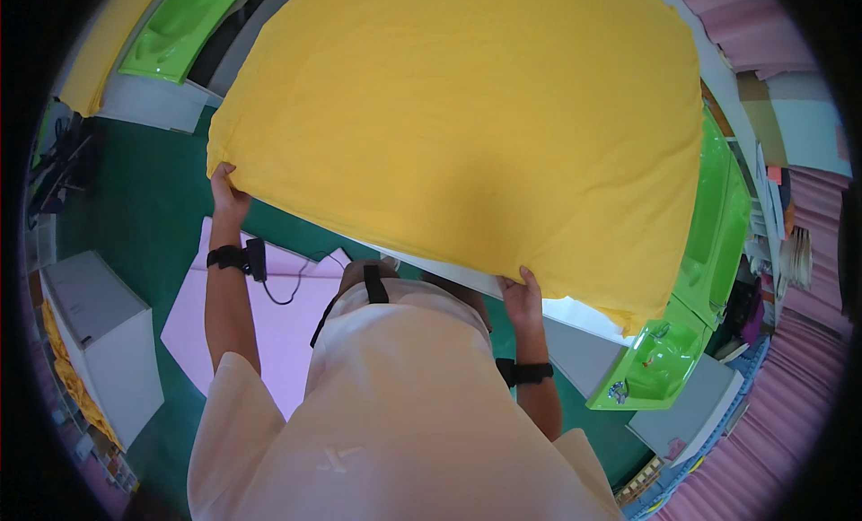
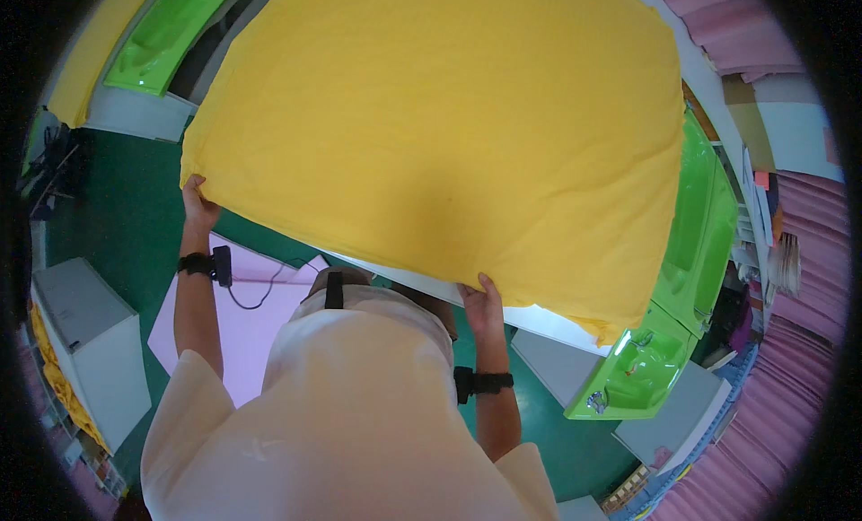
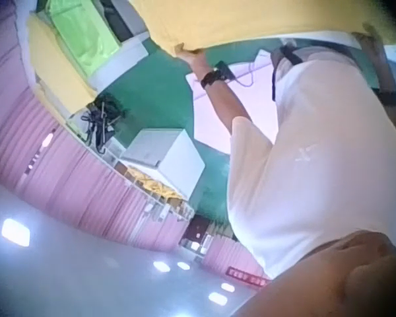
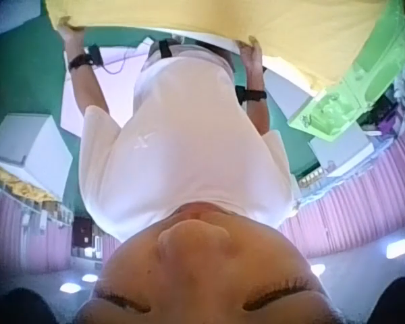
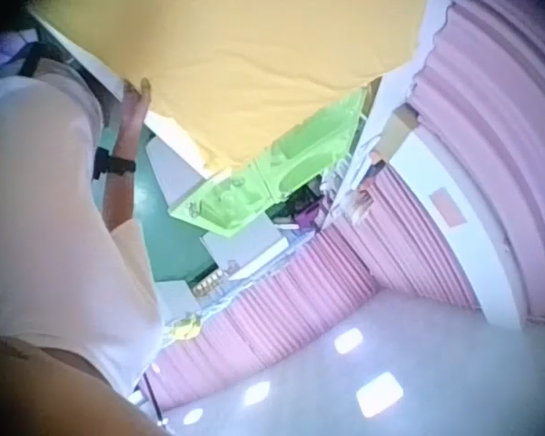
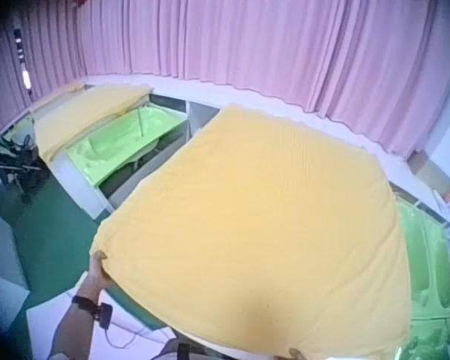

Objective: The recorder is spreading a yellow sheet and a pink mat over white cabinets or beds in a room equipped with childcare or medical furniture.

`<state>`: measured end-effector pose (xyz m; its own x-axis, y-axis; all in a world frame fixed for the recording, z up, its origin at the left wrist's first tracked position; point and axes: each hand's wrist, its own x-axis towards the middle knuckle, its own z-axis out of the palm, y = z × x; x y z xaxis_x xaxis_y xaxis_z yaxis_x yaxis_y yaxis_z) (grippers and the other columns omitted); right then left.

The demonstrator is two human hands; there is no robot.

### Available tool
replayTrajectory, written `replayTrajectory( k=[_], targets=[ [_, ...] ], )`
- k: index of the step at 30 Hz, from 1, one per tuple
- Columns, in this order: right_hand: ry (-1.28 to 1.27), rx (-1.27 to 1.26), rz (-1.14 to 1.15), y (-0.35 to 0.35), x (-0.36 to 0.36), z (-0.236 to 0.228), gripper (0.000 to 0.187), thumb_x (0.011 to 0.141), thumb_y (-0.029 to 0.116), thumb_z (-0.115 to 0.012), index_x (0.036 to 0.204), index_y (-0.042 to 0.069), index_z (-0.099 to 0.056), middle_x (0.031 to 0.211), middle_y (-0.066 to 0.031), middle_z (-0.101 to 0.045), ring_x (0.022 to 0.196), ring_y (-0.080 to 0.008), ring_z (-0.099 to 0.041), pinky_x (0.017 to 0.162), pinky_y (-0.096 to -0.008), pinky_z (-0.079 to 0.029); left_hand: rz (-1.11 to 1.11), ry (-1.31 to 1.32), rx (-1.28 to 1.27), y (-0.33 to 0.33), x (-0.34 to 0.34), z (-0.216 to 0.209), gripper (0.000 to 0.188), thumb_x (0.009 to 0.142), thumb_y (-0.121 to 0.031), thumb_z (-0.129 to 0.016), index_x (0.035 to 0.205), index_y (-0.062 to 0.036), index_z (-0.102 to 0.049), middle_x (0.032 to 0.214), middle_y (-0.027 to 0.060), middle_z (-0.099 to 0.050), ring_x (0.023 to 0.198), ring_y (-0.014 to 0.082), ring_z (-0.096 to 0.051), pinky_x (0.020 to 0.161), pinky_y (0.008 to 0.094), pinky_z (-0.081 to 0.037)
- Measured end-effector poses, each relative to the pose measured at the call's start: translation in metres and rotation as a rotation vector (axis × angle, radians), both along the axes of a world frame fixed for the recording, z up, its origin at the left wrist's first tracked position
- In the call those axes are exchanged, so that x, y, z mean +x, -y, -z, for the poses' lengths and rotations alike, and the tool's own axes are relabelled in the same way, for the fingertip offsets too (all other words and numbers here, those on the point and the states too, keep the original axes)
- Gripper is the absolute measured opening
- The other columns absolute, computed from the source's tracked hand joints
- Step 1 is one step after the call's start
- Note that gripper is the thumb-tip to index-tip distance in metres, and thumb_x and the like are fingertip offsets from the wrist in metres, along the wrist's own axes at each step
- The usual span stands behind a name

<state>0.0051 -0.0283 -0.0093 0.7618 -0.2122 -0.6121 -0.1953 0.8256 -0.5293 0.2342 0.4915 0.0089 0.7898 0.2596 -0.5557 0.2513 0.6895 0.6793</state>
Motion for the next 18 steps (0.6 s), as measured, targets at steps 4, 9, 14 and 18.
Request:
replayTrajectory(
  k=[4, 9, 14, 18],
  targets=[
    [-0.23, -0.057, -0.135, 0.01, -0.014, -0.009, 0.033, 0.086, 0.019, -0.059, 0.114, 0.004, -0.049, 0.109, -0.0121, -0.059, 0.099, -0.0249, -0.058, 0.088, -0.0428, -0.046, 0.432, -0.433, 0.565, -0.053, 0.01, 0.001, 0.045, 0.073, -0.029, -0.06, 0.108, -0.0025, -0.048, 0.1, 0.0108, -0.058, 0.083, 0.0182, -0.059, 0.065, 0.0325, -0.048],
    [-0.332, -0.212, 0.274, 0.05, -0.038, -0.02, 0.031, 0.088, 0.026, -0.058, 0.103, 0.001, -0.049, 0.106, -0.0119, -0.054, 0.099, -0.0269, -0.055, 0.088, -0.0405, -0.046, 0.358, -0.302, 1.184, -0.051, -0.011, 0.004, 0.055, 0.077, -0.028, -0.063, 0.117, 0.0012, -0.038, 0.095, 0.0115, -0.057, 0.069, 0.0147, -0.057, 0.053, 0.0268, -0.044],
    [-0.12, -0.057, 0.484, 0.069, -0.018, -0.004, 0.028, 0.087, 0.028, -0.059, 0.103, 0.005, -0.053, 0.104, -0.0089, -0.057, 0.098, -0.0233, -0.055, 0.087, -0.038, -0.045, 0.372, -0.234, 1.168, -0.02, -0.004, 0.004, 0.058, 0.081, -0.022, -0.055, 0.121, 0.0101, -0.029, 0.101, 0.0181, -0.056, 0.087, 0.0217, -0.058, 0.064, 0.0323, -0.048],
    [0.05, 0.081, 0.495, 0.051, 0.013, -0.03, 0.035, 0.086, 0.025, -0.059, 0.115, 0.006, -0.053, 0.115, -0.0074, -0.057, 0.109, -0.0252, -0.052, 0.092, -0.0401, -0.042, 0.268, -0.222, 1.261, -0.033, 0.005, 0.037, 0.056, 0.081, -0.023, -0.053, 0.119, 0.0101, -0.03, 0.106, 0.022, -0.055, 0.097, 0.0307, -0.056, 0.08, 0.0371, -0.046]
  ],
)
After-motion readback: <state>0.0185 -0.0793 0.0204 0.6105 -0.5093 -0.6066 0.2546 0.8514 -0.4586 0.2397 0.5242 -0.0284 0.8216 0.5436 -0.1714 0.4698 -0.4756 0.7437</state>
